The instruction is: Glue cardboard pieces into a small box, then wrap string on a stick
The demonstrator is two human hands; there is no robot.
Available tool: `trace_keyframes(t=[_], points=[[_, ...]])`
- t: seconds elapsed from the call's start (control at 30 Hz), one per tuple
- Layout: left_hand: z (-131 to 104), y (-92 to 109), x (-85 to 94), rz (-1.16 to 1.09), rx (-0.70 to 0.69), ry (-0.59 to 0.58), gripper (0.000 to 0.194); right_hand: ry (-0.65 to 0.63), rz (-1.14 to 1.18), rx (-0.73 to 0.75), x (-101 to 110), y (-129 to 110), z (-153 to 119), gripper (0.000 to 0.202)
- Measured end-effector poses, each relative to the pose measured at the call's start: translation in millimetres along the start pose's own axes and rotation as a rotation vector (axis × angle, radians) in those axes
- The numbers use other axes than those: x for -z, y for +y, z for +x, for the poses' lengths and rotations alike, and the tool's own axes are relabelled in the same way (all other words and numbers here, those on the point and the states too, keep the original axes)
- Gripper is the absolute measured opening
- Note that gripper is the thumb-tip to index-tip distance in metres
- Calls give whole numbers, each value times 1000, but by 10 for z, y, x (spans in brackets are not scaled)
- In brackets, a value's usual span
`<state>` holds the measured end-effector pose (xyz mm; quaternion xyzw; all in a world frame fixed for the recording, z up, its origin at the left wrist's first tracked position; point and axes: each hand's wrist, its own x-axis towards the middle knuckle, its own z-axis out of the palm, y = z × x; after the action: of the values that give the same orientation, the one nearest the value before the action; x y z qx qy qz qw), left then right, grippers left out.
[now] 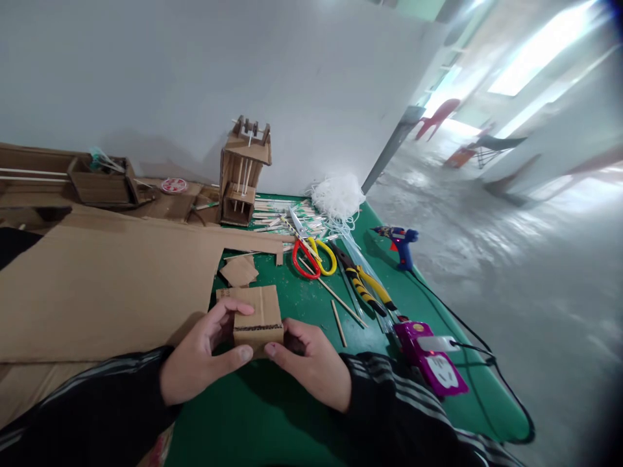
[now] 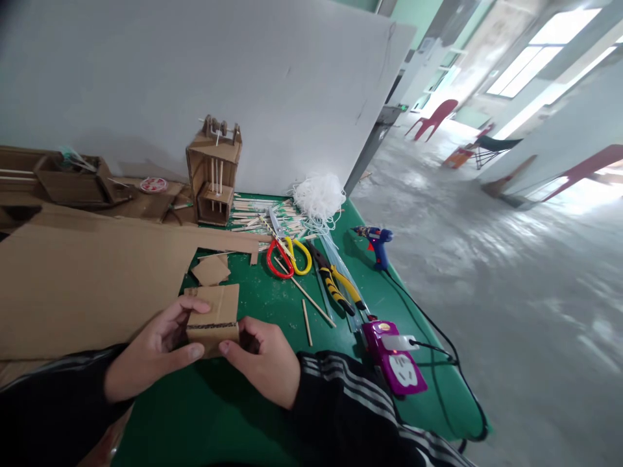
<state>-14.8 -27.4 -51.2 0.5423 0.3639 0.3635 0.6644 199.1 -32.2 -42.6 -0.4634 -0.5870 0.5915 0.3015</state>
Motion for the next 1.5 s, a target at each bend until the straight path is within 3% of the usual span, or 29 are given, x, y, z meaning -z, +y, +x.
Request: trace_keyframes(t=[0.1,0.2,0.27,0.4,0.53,0.6,0.73,0.9,1.07,1.17,1.33,1.5], points=[[-3,27,15,93,6,85,34,29,-72,10,23,-23,1,25],[21,47,23,264,18,224,37,28,-130,18,29,-46,5,24],[42,55,18,328,0,255,36,24,-158,27,25,-51,10,23],[60,79,-6,204,26,236,32,31,-203,39,25,-32,20,24],[49,127,-24,3,116,181,65,42,-240,57,45,-13,19,22],[45,142,-24,-27,126,160,70,47,-237,72,61,-18,16,21],[56,120,6,-32,145,142,58,66,-238,152,102,-48,2,17],[88,32,60,19,38,162,30,91,-214,252,175,-75,-30,14],[78,-21,40,71,7,120,30,68,-170,358,326,-104,-73,12],[54,9,-19,222,13,85,36,11,-185,376,422,-132,-93,12],[17,54,-113,687,-35,95,31,-67,-309,417,489,-120,-101,11],[-7,-4,-139,911,-164,109,53,-95,-441,511,499,11,-68,9]])
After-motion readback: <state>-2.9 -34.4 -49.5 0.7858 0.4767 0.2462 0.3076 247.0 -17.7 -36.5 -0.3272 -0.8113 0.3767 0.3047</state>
